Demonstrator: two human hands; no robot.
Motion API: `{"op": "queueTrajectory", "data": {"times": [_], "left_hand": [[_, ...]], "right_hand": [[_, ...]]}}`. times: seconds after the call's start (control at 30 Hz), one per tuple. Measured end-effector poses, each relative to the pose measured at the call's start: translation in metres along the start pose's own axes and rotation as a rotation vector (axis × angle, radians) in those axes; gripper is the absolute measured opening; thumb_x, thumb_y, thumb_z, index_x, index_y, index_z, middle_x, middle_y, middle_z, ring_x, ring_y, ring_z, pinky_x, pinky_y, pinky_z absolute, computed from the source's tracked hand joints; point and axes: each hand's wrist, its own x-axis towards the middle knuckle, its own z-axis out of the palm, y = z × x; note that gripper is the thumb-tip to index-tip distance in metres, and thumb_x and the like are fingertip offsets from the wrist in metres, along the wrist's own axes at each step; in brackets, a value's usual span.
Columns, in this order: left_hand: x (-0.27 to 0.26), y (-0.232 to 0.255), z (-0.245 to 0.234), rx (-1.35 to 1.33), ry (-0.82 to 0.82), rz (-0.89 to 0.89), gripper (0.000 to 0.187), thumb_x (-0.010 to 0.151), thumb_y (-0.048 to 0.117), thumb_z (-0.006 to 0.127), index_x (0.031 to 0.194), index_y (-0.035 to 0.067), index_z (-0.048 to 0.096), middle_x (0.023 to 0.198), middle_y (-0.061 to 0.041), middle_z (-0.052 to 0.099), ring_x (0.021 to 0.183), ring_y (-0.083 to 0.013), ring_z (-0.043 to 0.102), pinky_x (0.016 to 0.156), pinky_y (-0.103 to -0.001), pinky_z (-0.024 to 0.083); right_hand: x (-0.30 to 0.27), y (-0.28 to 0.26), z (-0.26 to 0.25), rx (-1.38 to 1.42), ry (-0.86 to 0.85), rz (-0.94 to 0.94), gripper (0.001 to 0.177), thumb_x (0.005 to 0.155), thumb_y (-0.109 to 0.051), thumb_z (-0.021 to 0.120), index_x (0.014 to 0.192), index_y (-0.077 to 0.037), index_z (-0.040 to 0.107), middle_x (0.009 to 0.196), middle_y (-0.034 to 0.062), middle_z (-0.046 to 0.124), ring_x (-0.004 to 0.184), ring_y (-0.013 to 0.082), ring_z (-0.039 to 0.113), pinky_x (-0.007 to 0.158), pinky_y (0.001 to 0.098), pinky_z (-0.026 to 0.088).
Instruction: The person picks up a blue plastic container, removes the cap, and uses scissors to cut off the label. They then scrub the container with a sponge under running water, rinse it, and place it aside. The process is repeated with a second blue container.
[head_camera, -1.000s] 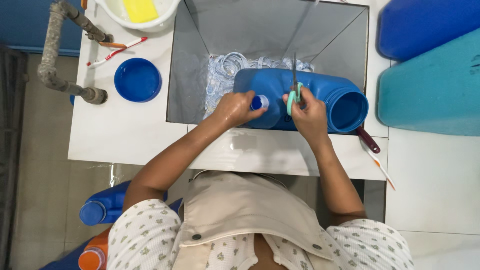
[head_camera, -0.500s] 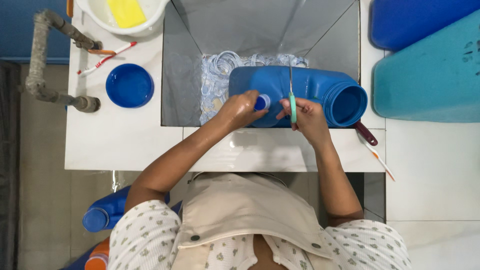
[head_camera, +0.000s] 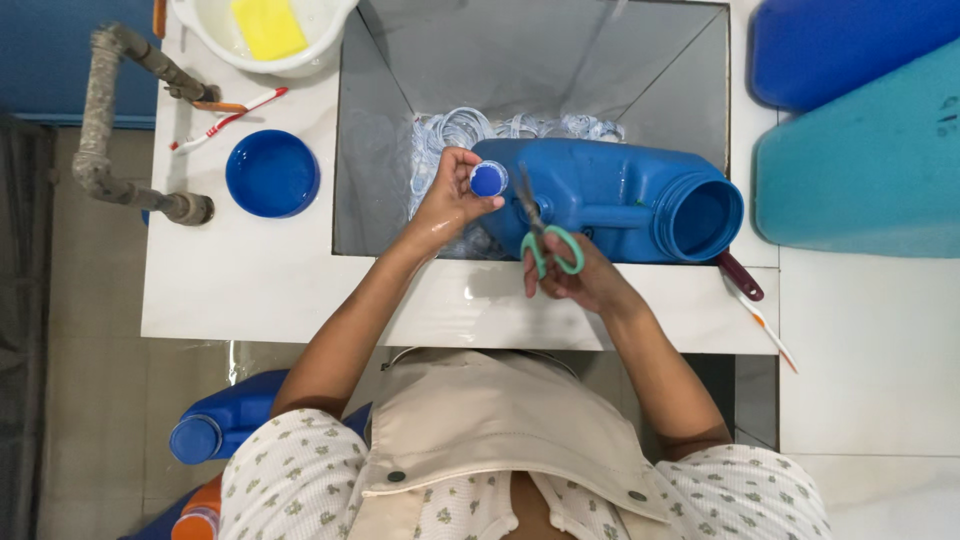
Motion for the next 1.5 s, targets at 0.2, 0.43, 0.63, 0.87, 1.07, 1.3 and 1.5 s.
{"op": "queueTrajectory", "data": {"times": [0.2,0.43,0.63,0.87,1.07,1.3,1.5], "left_hand": [[-0.015,0.005,-0.006,-0.254,0.036,0.024,0.054,0.085,-0.007,0.064,0.131,0.011,0.042,0.122,-0.003,0.058,0.107,-0.0115,0.057,0.086,-0.025,0.047],[-0.025,0.011,-0.01,-0.141,0.138,0.089,0.038,0.102,-0.001,0.061,0.137,0.003,0.048,0.128,-0.008,0.06,0.116,-0.011,0.058,0.103,-0.026,0.048],[-0.035,0.007,-0.006,-0.138,0.103,0.181,0.054,0.099,-0.003,0.062,0.148,0.003,0.039,0.129,-0.009,0.061,0.119,-0.0123,0.059,0.107,-0.028,0.045],[-0.035,0.015,-0.01,-0.015,0.123,0.158,0.061,0.095,-0.01,0.061,0.152,0.002,0.041,0.119,-0.01,0.064,0.109,-0.0139,0.06,0.102,-0.029,0.046],[-0.035,0.022,-0.006,-0.184,0.088,0.073,0.058,0.091,-0.009,0.059,0.147,0.002,0.044,0.125,-0.009,0.064,0.112,-0.0145,0.061,0.097,-0.029,0.048],[-0.05,0.029,-0.013,0.325,0.253,0.254,0.05,0.096,-0.004,0.061,0.144,0.003,0.052,0.128,-0.013,0.066,0.123,-0.0192,0.063,0.103,-0.033,0.05],[-0.049,0.048,-0.024,0.499,0.243,0.193,0.049,0.092,0.006,0.069,0.138,0.006,0.051,0.116,-0.011,0.066,0.114,-0.0223,0.064,0.101,-0.039,0.046]], "right_hand": [[0.023,0.007,0.015,0.037,0.027,0.145,0.053,0.104,-0.052,0.054,0.09,-0.002,0.066,0.071,0.0182,0.071,0.038,0.0066,0.041,0.035,0.0201,0.028],[0.035,0.012,0.017,0.254,0.044,0.199,0.054,0.101,-0.052,0.058,0.089,0.0,0.068,0.067,0.0149,0.069,0.034,0.0081,0.04,0.034,0.0196,0.027],[0.04,0.023,0.031,0.033,0.185,0.025,0.044,0.1,-0.045,0.063,0.089,-0.003,0.067,0.064,0.0091,0.065,0.038,0.0039,0.037,0.037,0.0192,0.029],[0.075,-0.006,0.036,-0.709,0.375,-0.56,0.029,0.092,0.0,0.071,0.115,-0.001,0.054,0.107,0.0082,0.064,0.087,0.0112,0.06,0.077,0.0278,0.054],[0.083,-0.011,0.056,-1.232,0.481,-0.723,0.033,0.083,0.01,0.071,0.11,0.001,0.054,0.1,0.0166,0.063,0.092,0.0298,0.066,0.078,0.0419,0.054],[0.118,0.014,0.061,-0.999,0.639,-0.72,0.03,0.081,0.012,0.068,0.105,0.001,0.053,0.091,0.0155,0.063,0.083,0.0267,0.07,0.074,0.0373,0.055],[0.131,0.011,0.058,-0.875,0.565,-0.78,0.032,0.081,0.015,0.062,0.108,0.001,0.057,0.095,0.013,0.068,0.088,0.0182,0.069,0.08,0.0323,0.056]]}}
